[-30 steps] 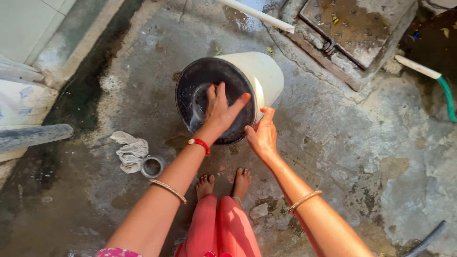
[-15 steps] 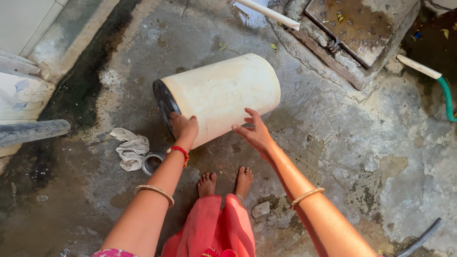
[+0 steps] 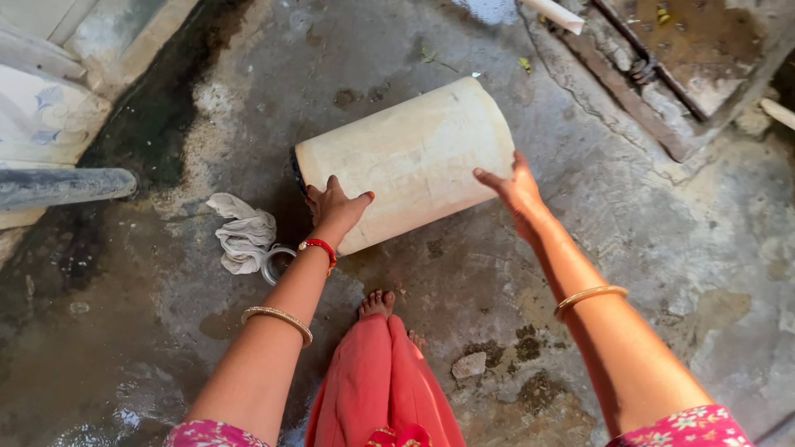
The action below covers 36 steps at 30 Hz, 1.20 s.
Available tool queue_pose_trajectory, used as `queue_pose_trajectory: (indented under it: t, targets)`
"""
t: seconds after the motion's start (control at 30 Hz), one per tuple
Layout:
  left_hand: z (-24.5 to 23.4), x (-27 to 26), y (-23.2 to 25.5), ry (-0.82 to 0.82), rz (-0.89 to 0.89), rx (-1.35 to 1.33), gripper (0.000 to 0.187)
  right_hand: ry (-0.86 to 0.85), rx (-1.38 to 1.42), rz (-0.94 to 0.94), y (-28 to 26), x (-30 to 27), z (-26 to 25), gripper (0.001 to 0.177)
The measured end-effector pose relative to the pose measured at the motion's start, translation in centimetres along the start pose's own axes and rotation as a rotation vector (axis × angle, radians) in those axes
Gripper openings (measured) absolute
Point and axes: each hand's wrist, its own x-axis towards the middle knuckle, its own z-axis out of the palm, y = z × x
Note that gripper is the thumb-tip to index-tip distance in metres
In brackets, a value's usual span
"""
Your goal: The person wipes a white plastic container with a cloth, then uses a metal pot to pour liquid into a bucket.
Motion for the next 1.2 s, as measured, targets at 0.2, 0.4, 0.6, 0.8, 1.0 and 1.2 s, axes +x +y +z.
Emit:
queue_pose_trajectory:
  t: [0.2,0.4,0.6,0.8,1.0,1.2]
  targets:
    - [1.2,1.8,-5.2,0.123,0.075,-0.071,0.091,0.009,-0.003,-0.025,0.4,4.7,-1.1,0.133]
    - [2.7,2.8,-8.0,0.268,0.312,-0.133,0.069,-0.044,-0.035,0.036,1.8,7.5,-1.7,0.134]
    - [1.9,3.3,-7.3,0.346,0.282,-0.114,0.090,-0.093,0.019,-0.001,3.4,8.5,-2.2,0.092]
    - [-1.2,1.1,-6.9,0.322,0.206,-0.198,0.106,0.055,0.010,-0.262,1.4,5.1,1.1,0.057]
    - [-2.0,-4.6,-2.4,0.163,0.268,-0.372,0.110,-0.103,0.110,-0.436,-2.6,-1.6,10.4,0.049]
    - [-4.1,-7.3,0.5,0.151,0.468,-0.534,0.107,-0.265,0.245,-0.667,-2.7,-6.8,15.1,0.053]
